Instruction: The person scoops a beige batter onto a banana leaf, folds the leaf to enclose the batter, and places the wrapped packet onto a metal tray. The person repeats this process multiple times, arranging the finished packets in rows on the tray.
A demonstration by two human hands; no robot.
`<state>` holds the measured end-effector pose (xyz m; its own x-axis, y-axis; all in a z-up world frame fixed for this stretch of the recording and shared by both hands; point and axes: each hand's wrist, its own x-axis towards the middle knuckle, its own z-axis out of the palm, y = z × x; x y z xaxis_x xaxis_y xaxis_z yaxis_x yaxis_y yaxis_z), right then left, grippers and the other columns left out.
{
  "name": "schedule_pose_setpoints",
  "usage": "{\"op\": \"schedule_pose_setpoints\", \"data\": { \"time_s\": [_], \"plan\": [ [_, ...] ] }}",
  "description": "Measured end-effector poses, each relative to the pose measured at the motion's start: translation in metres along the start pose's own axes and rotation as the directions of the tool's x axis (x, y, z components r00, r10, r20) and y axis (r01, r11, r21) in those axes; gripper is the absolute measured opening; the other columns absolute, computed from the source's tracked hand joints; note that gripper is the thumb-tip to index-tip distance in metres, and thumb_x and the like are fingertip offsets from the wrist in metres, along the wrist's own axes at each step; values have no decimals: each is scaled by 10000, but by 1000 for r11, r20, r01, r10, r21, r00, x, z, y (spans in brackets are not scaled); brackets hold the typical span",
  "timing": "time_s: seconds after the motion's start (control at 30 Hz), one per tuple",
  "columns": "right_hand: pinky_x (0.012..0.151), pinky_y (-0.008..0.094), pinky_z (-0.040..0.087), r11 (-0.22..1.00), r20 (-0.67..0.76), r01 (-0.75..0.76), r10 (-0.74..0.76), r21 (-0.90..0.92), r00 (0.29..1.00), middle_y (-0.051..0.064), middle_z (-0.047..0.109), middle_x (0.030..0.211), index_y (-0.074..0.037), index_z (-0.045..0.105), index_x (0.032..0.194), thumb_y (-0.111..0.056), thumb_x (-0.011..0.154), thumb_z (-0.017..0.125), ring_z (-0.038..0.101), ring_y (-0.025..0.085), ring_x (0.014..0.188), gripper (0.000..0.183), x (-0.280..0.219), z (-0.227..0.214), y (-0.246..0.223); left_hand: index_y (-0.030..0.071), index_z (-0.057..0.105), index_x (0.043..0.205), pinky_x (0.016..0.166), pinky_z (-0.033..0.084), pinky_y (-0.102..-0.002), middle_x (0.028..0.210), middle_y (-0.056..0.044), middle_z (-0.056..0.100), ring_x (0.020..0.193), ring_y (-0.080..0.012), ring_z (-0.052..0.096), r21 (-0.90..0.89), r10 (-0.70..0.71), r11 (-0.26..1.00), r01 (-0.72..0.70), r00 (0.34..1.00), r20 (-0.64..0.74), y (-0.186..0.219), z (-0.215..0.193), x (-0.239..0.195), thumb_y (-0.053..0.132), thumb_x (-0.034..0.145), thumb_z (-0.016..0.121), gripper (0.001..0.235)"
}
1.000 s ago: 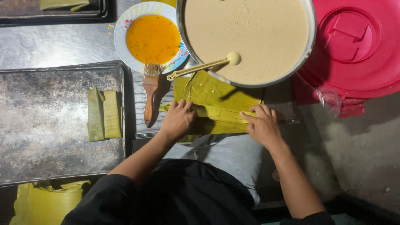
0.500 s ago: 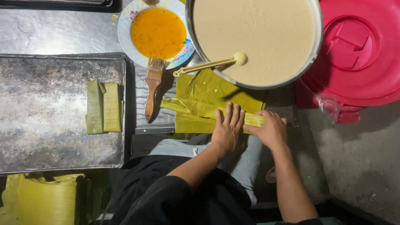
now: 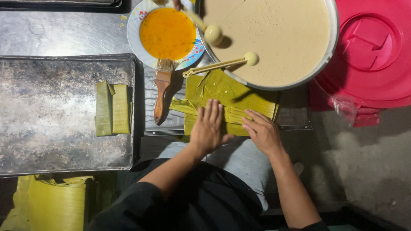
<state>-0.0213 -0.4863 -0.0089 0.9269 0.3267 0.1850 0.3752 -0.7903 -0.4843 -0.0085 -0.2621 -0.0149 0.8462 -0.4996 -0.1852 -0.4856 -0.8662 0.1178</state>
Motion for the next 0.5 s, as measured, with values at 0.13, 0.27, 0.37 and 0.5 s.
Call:
{"op": "schedule_pose_setpoints", "data": {
  "time_s": [0.13,0.27,0.37,0.5],
  "plan": [
    [1065,410,503,1000,-41,-9,9,-8,999,145,702,1316,-50,782,1136,-138,875,766,639,326,1255,275,-4,3,-1,120,512,1436,1209,241,-615,1518,-140,482,1449,-338,416,-76,-26,997,22,998,-49,-38,-3,6,466,1024,491,538],
    [1057,401,504,982,-54,-124,133,143,990,156,685,1348,-31,756,1156,-110,897,748,641,314,1253,271,-5,3,-5,165,553,1471,1148,389,-496,1354,-101,616,1317,-315,552,-113,17,993,-19,1000,-10,-53,-13,30,309,881,679,620],
    [1089,405,495,937,-138,-187,235,294,962,153,677,1365,-32,733,1182,-102,910,725,635,293,1287,281,-12,4,-4,84,471,1493,1007,410,-520,1380,-185,566,1248,-369,525,-508,91,843,-174,979,-184,-41,-21,42,400,708,789,904],
    [1098,400,495,914,-199,-173,259,368,945,159,684,1358,-19,716,1164,-75,887,712,645,283,1286,283,-20,9,2,37,446,1487,1010,422,-523,1353,-238,575,1231,-406,550,-661,93,723,-198,977,-192,-11,-22,50,453,708,832,964]
  ]
}}
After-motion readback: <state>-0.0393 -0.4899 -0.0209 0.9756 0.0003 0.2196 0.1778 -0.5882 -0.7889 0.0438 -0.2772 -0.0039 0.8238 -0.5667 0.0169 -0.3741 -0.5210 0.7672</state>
